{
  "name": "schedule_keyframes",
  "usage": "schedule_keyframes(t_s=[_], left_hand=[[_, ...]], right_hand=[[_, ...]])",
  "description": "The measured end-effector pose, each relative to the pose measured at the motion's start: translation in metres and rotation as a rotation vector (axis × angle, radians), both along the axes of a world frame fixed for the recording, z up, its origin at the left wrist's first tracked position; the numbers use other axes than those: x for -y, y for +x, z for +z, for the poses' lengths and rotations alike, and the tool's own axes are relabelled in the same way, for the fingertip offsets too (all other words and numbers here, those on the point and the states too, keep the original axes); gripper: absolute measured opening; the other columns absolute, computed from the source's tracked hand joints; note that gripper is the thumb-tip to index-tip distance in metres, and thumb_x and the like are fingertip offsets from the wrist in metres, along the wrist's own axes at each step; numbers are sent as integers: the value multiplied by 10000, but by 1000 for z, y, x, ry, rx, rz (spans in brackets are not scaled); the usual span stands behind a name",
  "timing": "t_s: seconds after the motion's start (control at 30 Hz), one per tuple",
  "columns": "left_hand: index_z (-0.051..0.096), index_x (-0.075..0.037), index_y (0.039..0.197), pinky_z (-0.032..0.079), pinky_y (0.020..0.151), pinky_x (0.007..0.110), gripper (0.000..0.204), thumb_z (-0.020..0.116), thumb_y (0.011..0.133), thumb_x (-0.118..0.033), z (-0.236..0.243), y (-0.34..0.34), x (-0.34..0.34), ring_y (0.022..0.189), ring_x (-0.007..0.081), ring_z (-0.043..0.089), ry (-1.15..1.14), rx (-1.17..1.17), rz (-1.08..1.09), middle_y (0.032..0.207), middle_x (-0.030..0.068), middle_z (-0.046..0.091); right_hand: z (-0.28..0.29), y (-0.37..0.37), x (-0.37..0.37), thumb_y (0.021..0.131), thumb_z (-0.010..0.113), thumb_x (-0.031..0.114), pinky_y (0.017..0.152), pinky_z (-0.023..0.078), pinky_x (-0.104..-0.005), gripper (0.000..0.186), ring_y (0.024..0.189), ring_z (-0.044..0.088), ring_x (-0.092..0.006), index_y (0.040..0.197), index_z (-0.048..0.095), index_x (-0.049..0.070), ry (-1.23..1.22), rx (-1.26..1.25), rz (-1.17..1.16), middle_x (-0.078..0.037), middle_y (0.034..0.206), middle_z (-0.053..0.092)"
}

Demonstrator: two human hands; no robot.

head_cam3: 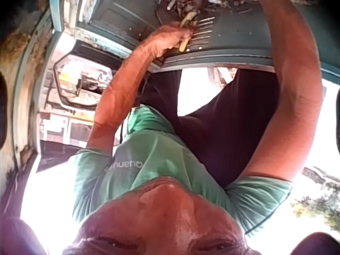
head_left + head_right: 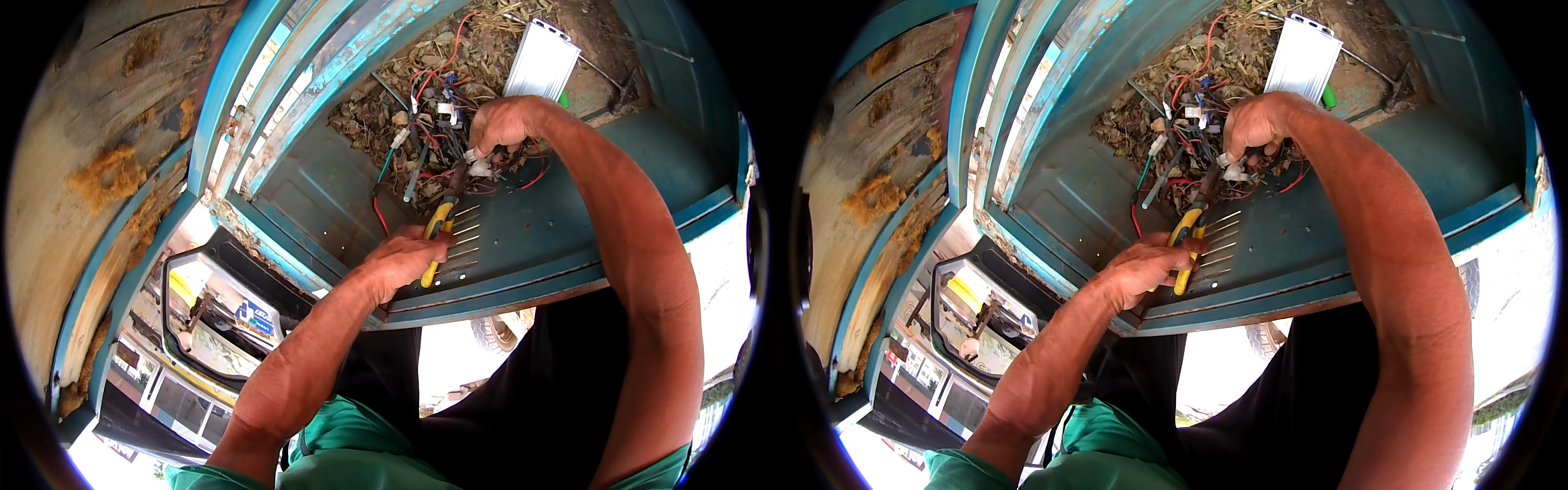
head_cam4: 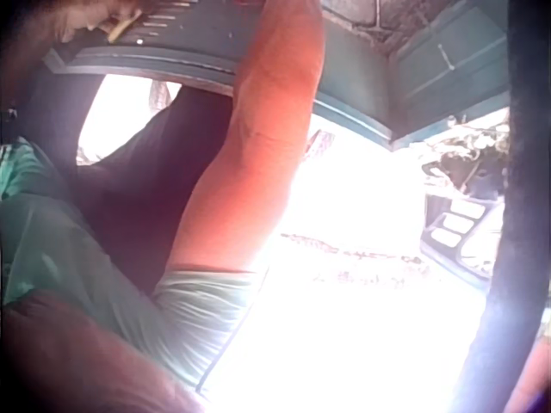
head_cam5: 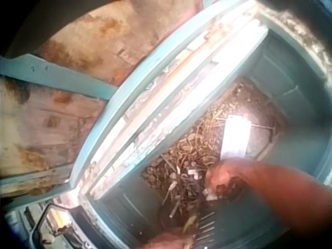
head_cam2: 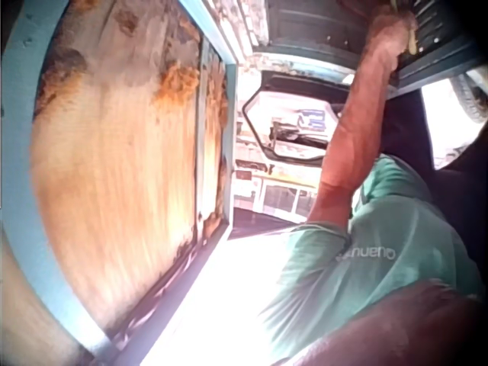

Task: The person works on a vehicle's electrical system, using pliers to cut and strip wires within a cluttered compartment. They manipulate a bundle of wires and a silver electronic module, eventually lifting the module to inspect the connections.

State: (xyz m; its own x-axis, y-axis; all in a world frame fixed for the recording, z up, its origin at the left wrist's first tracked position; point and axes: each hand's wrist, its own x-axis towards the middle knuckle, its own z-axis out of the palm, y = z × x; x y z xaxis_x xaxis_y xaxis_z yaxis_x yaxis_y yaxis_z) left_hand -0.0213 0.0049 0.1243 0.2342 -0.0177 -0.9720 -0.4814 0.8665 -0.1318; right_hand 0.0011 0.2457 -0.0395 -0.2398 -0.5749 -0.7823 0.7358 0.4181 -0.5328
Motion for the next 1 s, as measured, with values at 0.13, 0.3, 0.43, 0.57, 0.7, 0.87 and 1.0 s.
schedule_keyframes(t_s=[0.13, 0.3, 0.43, 0.57, 0.7, 0.87, 1.0], left_hand=[[628, -37, 1321, 470, 964, 345, 486, 619, 852, -166, -3, 4, 2, 1123, 160, 576, 8, -7, 104, 1200, 61, 634], [593, -22, 1349, 469, 935, 338, 504, 601, 860, -144, -10, 4, 1, 1114, 165, 581, -36, 56, 259, 1165, 56, 629], [584, -20, 1353, 469, 940, 340, 504, 583, 864, -144, -18, 5, 4, 1108, 167, 585, 8, 60, 251, 1146, 50, 625], [586, -33, 1351, 469, 946, 356, 501, 580, 866, -158, -18, 6, 4, 1110, 173, 589, 43, 35, 173, 1154, 52, 622], [606, -45, 1330, 471, 947, 367, 484, 603, 862, -167, -22, 9, 0, 1085, 159, 585, -10, 55, 296, 1135, 44, 627], [655, -37, 1205, 497, 854, 348, 357, 642, 884, -192, -14, 14, -10, 948, 136, 594, -29, -25, 276, 1020, 31, 637], [653, -33, 1093, 484, 694, 288, 246, 677, 904, -189, -22, 27, -4, 792, 117, 574, 54, -94, 181, 888, 18, 616]], right_hand=[[2, 1, -1, 878, 723, 275, 732, 541, -320, 387, 925, 666, -146, 1206, 709, 69, 14, 67, -82, -33, 1052, 732], [-6, 8, -2, 892, 718, 288, 730, 540, -319, 401, 915, 672, -138, 1214, 696, 50, -39, 119, -133, -35, 1050, 730], [-5, 5, 1, 899, 715, 280, 729, 538, -314, 384, 895, 682, -130, 1209, 694, 55, -33, 117, -129, -31, 1054, 729], [-8, 9, 3, 899, 718, 270, 691, 532, -305, 338, 850, 681, -122, 1159, 712, 55, -28, 112, -149, -30, 1018, 734], [-5, 15, 1, 893, 723, 264, 658, 525, -300, 315, 813, 670, -121, 1122, 723, 47, -30, 120, -147, -36, 971, 737], [2, 14, 1, 875, 728, 261, 656, 527, -328, 276, 778, 661, -159, 1063, 753, 62, 14, 104, -13, -37, 924, 737], [15, 12, 6, 871, 715, 323, 707, 532, -406, 303, 755, 652, -259, 984, 773, 48, 74, -137, 261, -91, 866, 728]])
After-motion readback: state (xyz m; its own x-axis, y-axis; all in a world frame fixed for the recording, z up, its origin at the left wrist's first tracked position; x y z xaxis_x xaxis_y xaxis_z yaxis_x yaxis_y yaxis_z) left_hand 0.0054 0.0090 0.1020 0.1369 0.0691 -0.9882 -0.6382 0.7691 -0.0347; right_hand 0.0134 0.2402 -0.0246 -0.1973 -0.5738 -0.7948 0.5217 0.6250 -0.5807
